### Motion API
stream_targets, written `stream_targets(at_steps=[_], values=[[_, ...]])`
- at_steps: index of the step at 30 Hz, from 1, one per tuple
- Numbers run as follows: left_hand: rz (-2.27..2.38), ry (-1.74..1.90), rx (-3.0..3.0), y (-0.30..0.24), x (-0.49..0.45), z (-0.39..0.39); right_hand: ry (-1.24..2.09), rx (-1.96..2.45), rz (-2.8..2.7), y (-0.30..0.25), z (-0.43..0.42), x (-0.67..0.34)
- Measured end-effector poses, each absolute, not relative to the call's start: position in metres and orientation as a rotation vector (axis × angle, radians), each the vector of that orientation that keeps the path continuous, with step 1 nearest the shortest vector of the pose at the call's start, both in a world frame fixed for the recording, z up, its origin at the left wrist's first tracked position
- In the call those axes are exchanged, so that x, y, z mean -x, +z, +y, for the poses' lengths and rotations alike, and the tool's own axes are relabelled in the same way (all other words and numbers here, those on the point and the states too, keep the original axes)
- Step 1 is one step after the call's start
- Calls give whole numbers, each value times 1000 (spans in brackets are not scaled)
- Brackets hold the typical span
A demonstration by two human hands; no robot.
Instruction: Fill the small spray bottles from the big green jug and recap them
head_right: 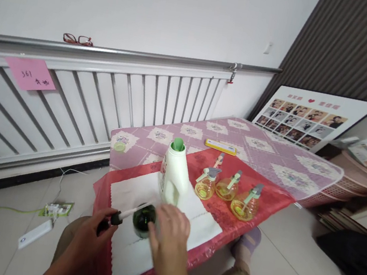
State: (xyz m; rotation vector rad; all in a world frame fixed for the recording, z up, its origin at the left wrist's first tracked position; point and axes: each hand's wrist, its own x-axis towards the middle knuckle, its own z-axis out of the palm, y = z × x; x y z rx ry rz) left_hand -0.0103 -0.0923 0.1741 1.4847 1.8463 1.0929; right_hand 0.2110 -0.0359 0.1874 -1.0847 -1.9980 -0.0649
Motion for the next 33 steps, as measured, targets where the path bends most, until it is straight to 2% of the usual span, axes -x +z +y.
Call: stream_targets(at_steps=[8,14,17,20,25,33], values=[[1603,988,-1590,191,-15,-88,-27,1141,-2282,173,-58,-161],[1509,970,-1435,183,-17,-93,160,1153,-2331,166,-59,-166],[1382,1044,-1382,174,-9,-94,364,1174,-2301,174,-59,-177],[1302,1172,-1355,166,2,-91,639,1236,-2032,184,-52,-193],[1496,1158,-1353,146,0,-77,1034,1262,-1223,202,-27,-213],[1618,1216,-1488,112,-46,-53,1160,1035,-852,225,-5,-188]])
